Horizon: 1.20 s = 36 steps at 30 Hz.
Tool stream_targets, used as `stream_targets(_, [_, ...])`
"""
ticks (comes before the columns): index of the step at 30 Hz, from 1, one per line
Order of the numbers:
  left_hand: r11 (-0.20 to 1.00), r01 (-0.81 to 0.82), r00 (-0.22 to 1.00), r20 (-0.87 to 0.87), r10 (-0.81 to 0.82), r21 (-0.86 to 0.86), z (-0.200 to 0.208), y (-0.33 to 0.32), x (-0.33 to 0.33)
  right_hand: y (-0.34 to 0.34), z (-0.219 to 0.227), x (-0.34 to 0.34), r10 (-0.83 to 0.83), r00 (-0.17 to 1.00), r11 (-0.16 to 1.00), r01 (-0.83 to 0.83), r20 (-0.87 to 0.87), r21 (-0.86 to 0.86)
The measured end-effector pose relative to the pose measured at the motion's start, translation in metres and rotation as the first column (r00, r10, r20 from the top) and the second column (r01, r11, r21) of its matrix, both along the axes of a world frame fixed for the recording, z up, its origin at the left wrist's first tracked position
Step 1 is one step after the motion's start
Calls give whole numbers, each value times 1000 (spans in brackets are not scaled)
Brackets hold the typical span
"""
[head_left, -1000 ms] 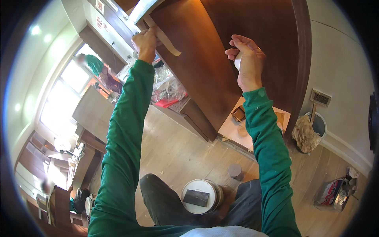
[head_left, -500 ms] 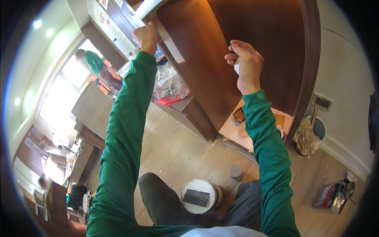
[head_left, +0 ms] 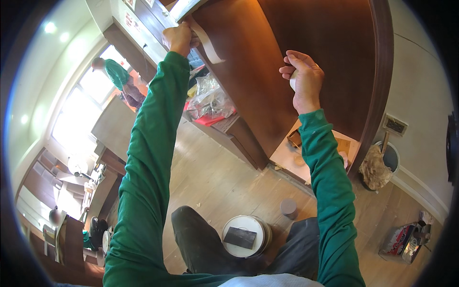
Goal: The person applies masking tape to the edges of a wooden cabinet, then uses a blue spray can to paint the interior surfaces. After spraying, the person wipes the cabinet interior with a white cloth.
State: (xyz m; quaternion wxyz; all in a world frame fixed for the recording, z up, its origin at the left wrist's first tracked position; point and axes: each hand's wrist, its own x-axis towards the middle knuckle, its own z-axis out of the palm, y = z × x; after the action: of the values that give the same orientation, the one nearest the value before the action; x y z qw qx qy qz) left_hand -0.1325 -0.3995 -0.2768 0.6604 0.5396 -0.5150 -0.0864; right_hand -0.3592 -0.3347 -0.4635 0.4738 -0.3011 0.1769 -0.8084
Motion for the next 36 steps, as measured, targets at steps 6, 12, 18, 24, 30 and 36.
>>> stream_targets(6, [966, -234, 886, 432, 167, 106, 6, 22, 8, 0, -1, -1, -1, 1000, 1000, 0, 16, 18])
stream_targets(12, [944, -314, 796, 572, 200, 106, -2, 28, 19, 5, 4, -2, -1, 999, 1000, 0, 43, 28])
stream_targets(18, [904, -387, 646, 752, 127, 179, -45, 21, 41, 10, 9, -4, -9, 999, 1000, 7, 39, 29])
stream_targets(24, [919, -385, 500, 857, 127, 88, -17, 17, 44, 15, 11, -3, -17, 1000, 999, 17, 8, 30])
stream_targets(30, [913, -404, 671, 660, 339, -59, 19, -16, 54, 16, 10, 4, -14, 1000, 999, 15, -27, 49])
stream_targets(36, [832, -468, 571, 616, 543, -299, 2, -5, 36, 18, 10, 8, -6, 999, 1000, 7, -42, 23])
